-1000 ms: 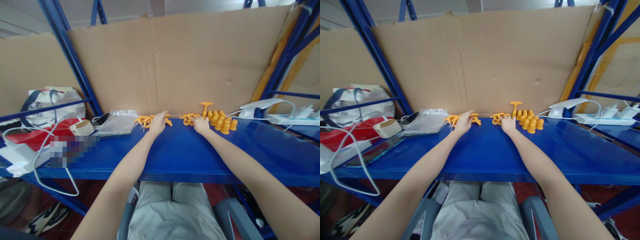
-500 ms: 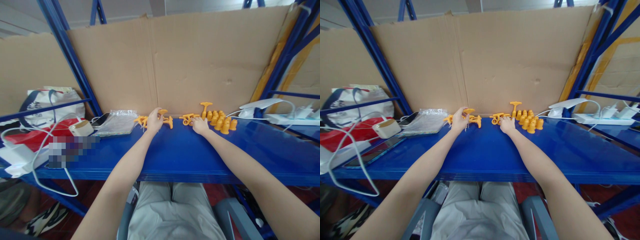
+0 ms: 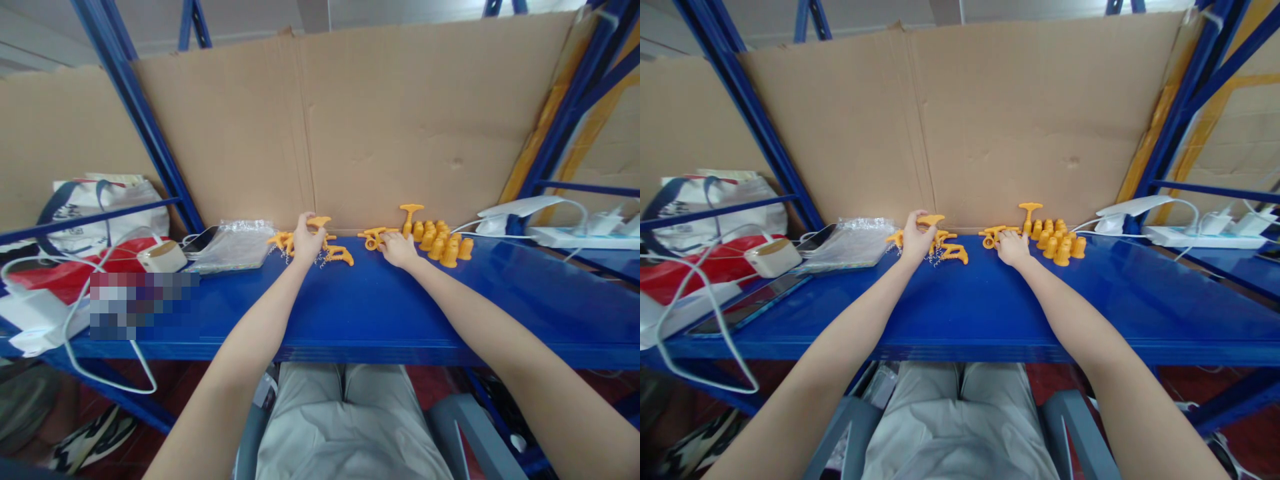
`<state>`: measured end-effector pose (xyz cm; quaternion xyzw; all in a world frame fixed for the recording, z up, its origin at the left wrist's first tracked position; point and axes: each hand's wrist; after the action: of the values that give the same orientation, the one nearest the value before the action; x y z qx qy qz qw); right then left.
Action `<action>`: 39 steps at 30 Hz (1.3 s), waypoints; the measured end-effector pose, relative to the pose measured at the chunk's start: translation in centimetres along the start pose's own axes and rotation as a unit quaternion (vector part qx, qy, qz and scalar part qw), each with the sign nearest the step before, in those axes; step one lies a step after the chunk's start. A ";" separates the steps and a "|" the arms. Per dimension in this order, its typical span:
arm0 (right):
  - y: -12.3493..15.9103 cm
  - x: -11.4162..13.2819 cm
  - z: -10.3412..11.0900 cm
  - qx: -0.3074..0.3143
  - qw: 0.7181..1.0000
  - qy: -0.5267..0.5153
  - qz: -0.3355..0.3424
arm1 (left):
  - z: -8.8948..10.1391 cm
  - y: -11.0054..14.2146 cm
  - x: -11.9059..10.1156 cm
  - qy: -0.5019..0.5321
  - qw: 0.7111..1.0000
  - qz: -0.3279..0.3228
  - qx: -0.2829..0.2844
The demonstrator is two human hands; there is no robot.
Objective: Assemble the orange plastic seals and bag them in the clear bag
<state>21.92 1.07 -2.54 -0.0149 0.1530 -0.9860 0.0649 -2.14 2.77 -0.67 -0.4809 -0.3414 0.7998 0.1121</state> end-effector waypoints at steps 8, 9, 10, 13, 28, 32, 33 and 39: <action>0.4 -1.4 2.7 -0.064 0.996 0.003 -0.058 | -0.4 -0.2 0.7 0.012 1.000 -0.022 0.003; 0.3 -1.8 3.3 -0.071 0.995 0.007 -0.075 | -0.5 -0.2 0.8 0.014 1.000 -0.022 0.007; 0.3 -2.2 3.8 -0.078 0.993 0.011 -0.093 | -0.6 -0.2 1.0 0.018 1.000 -0.021 0.014; 0.2 -3.6 5.0 -0.083 0.986 0.024 -0.143 | -0.8 -0.2 1.4 0.024 0.999 -0.022 0.038; -0.8 -8.9 2.2 0.031 0.973 0.067 -0.220 | -1.0 -0.3 2.3 -0.059 0.995 -0.001 0.076; -0.7 -8.5 2.5 0.017 0.975 0.052 -0.214 | -0.9 0.1 2.2 -0.151 0.980 -0.014 0.125; -0.7 -8.3 2.6 0.016 0.977 0.046 -0.209 | -0.8 0.2 2.2 -0.171 0.974 -0.018 0.147; -0.3 -7.1 3.5 0.057 0.975 0.030 -0.214 | -0.6 0.9 1.9 -0.270 0.936 -0.017 0.224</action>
<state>29.14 1.24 0.83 -0.0142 0.0916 -0.9841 -0.1514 -2.42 3.31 -2.80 -0.2035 -0.1796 0.9531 0.1343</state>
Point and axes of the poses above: each hand's wrist, its own y-axis away from the middle knuckle, its own z-axis out of the back of the hand, x = y × z, and after that the axes turned 5 degrees about x, right-handed
